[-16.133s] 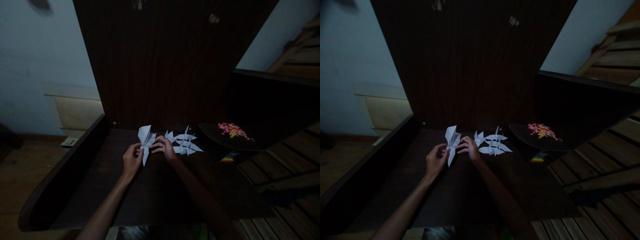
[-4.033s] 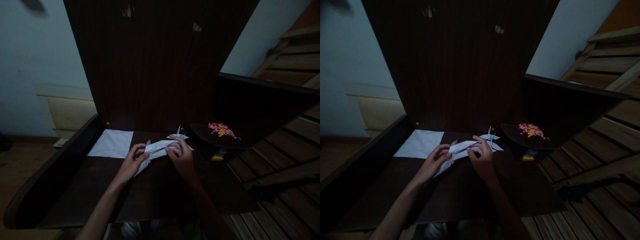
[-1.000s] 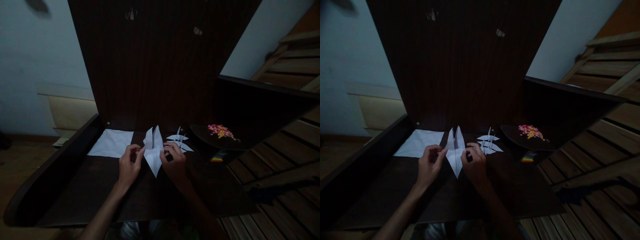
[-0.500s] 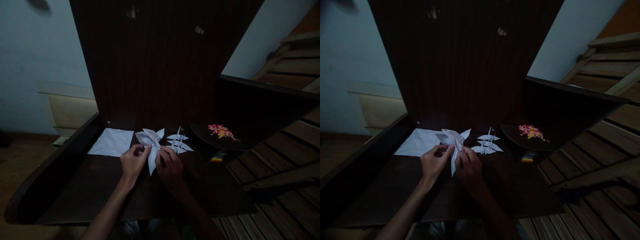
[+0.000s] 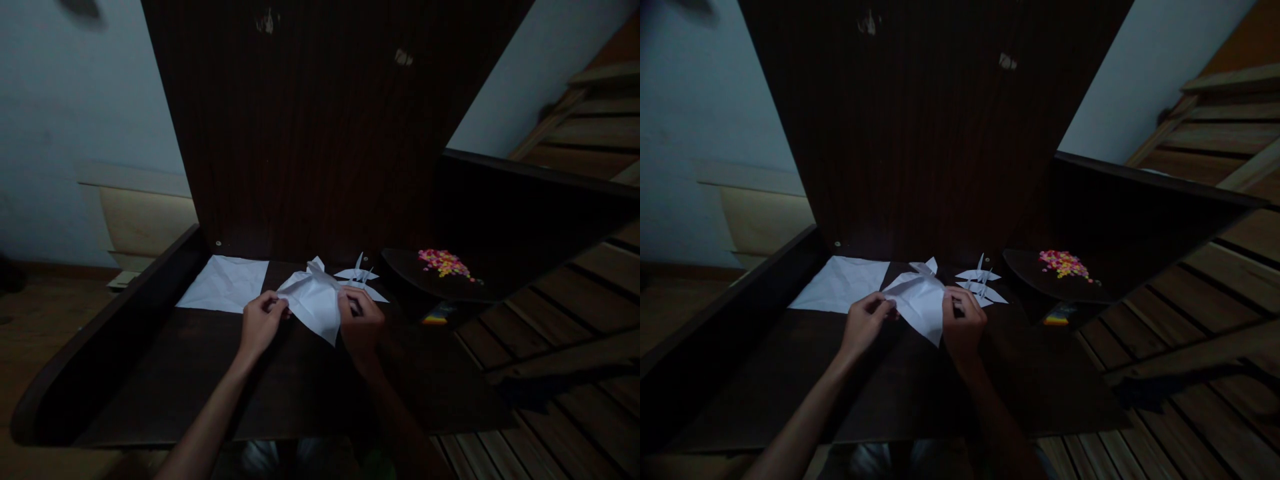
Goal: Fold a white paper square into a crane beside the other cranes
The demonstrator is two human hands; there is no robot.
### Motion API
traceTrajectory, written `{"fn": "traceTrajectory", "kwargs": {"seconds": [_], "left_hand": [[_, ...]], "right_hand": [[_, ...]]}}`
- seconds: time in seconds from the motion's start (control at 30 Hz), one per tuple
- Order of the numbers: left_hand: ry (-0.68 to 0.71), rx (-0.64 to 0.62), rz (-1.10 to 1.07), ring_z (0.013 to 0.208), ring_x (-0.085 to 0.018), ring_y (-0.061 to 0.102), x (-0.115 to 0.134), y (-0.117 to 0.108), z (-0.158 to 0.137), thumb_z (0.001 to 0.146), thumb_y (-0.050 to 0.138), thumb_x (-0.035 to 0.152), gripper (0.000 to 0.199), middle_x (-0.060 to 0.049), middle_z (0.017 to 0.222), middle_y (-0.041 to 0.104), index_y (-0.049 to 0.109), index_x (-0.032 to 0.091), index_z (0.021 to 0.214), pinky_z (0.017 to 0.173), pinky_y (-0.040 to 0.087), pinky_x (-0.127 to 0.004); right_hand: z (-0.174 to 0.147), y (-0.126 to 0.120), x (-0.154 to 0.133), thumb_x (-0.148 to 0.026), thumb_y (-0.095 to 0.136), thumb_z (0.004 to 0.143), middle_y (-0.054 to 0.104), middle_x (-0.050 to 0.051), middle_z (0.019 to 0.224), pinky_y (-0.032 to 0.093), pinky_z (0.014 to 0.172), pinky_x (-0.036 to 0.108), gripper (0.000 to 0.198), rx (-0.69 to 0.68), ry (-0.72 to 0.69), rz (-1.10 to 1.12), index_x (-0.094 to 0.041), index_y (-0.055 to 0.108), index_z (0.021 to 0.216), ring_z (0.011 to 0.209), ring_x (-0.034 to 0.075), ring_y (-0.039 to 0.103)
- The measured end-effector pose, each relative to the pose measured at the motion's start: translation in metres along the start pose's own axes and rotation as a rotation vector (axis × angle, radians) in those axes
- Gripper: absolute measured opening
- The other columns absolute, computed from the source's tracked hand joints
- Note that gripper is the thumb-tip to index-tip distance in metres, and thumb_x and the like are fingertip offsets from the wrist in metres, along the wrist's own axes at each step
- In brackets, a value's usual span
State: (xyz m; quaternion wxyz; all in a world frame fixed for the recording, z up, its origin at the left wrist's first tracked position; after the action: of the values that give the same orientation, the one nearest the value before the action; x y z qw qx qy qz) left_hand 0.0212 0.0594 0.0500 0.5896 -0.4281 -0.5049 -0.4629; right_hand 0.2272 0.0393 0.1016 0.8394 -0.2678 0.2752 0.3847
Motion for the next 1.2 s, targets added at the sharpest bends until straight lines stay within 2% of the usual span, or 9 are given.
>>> {"fn": "traceTrajectory", "kwargs": {"seconds": [0.13, 0.23, 0.3, 0.4, 0.5, 0.6, 0.87, 1.07, 1.2], "left_hand": [[-0.014, -0.015, -0.032, 0.057, -0.016, 0.065, -0.008, 0.000, -0.002, 0.074, 0.059, 0.028, 0.016, -0.001, 0.059, 0.065, 0.058, 0.016, 0.065, 0.058, 0.052, -0.025], [0.029, 0.007, 0.067, 0.060, -0.017, 0.065, -0.009, 0.001, -0.005, 0.078, 0.058, 0.031, 0.017, -0.001, 0.062, 0.065, 0.059, 0.016, 0.069, 0.059, 0.054, -0.027], [0.159, 0.116, 0.205, 0.067, -0.017, 0.066, -0.001, -0.002, -0.009, 0.078, 0.060, 0.030, 0.017, -0.004, 0.076, 0.068, 0.061, 0.016, 0.087, 0.061, 0.055, -0.029], [0.549, 0.271, 0.430, 0.102, -0.024, 0.062, 0.028, -0.002, -0.024, 0.077, 0.063, 0.022, 0.047, -0.013, 0.117, 0.060, 0.050, 0.017, 0.121, 0.082, 0.054, -0.038], [0.863, 0.105, 0.654, 0.125, -0.029, 0.045, 0.051, 0.017, -0.041, 0.075, 0.060, 0.014, 0.056, -0.014, 0.134, 0.049, 0.047, 0.021, 0.129, 0.102, 0.040, -0.048], [0.889, -0.036, 0.672, 0.122, -0.032, 0.046, 0.059, 0.024, -0.046, 0.071, 0.061, 0.018, 0.060, -0.015, 0.132, 0.050, 0.046, 0.017, 0.130, 0.101, 0.040, -0.049], [0.810, 0.054, 0.579, 0.087, -0.020, 0.063, 0.054, 0.015, -0.033, 0.078, 0.062, 0.017, 0.014, -0.006, 0.091, 0.066, 0.063, 0.019, 0.093, 0.080, 0.053, -0.036], [0.731, -0.029, 0.580, 0.105, -0.023, 0.062, 0.049, 0.015, -0.023, 0.073, 0.056, 0.004, 0.031, -0.010, 0.115, 0.063, 0.059, 0.017, 0.101, 0.089, 0.054, -0.039], [0.811, -0.041, 0.580, 0.104, -0.022, 0.064, 0.047, 0.014, -0.022, 0.076, 0.049, 0.000, 0.031, -0.011, 0.113, 0.066, 0.059, 0.015, 0.101, 0.089, 0.056, -0.038]], "right_hand": [[0.004, 0.000, 0.024, -0.024, 0.056, 0.081, 0.071, 0.009, 0.082, 0.055, 0.067, 0.032, 0.013, 0.020, 0.235, 0.158, -0.016, 0.066, 0.077, 0.077, 0.021, 0.067], [0.005, -0.001, 0.030, -0.023, 0.057, 0.080, 0.072, 0.009, 0.080, 0.055, 0.067, 0.031, 0.013, 0.032, 0.244, 0.161, -0.015, 0.066, 0.076, 0.077, 0.021, 0.068], [0.004, -0.002, 0.026, -0.022, 0.056, 0.082, 0.071, 0.010, 0.083, 0.056, 0.065, 0.030, 0.013, 0.041, 0.148, 0.099, -0.015, 0.066, 0.078, 0.078, 0.020, 0.068], [-0.001, -0.002, 0.012, -0.019, 0.054, 0.083, 0.071, 0.010, 0.087, 0.057, 0.069, 0.031, 0.012, 0.054, -0.122, -0.090, -0.016, 0.065, 0.079, 0.081, 0.020, 0.068], [-0.008, 0.002, 0.003, -0.014, 0.054, 0.083, 0.072, 0.010, 0.087, 0.056, 0.073, 0.033, 0.012, 0.051, -0.332, -0.252, -0.017, 0.065, 0.083, 0.081, 0.019, 0.068], [-0.010, 0.003, 0.002, -0.013, 0.054, 0.084, 0.072, 0.010, 0.087, 0.057, 0.074, 0.033, 0.012, 0.057, -0.383, -0.282, -0.017, 0.065, 0.086, 0.081, 0.019, 0.069], [-0.008, -0.010, 0.002, -0.013, 0.053, 0.084, 0.071, 0.009, 0.085, 0.056, 0.077, 0.037, 0.012, 0.109, -0.327, -0.145, -0.019, 0.063, 0.084, 0.083, 0.020, 0.069], [-0.012, -0.006, 0.002, -0.012, 0.053, 0.083, 0.071, 0.008, 0.089, 0.056, 0.075, 0.038, 0.016, 0.033, -0.410, -0.024, -0.021, 0.063, 0.092, 0.084, 0.020, 0.069], [-0.011, 0.000, 0.008, -0.012, 0.053, 0.081, 0.070, 0.009, 0.096, 0.054, 0.080, 0.040, 0.020, -0.082, -0.387, 0.069, -0.021, 0.064, 0.096, 0.091, 0.022, 0.067]]}}
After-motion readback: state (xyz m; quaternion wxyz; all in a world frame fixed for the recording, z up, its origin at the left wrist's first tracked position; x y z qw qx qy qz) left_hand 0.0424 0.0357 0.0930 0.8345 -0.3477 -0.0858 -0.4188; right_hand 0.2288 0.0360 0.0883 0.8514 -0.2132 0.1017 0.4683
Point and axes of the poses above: each hand's wrist, its own z-axis towards the middle knuckle, its own y-axis out of the palm, x = y × z, the point moved 6 cm from there along z, towards the middle knuckle
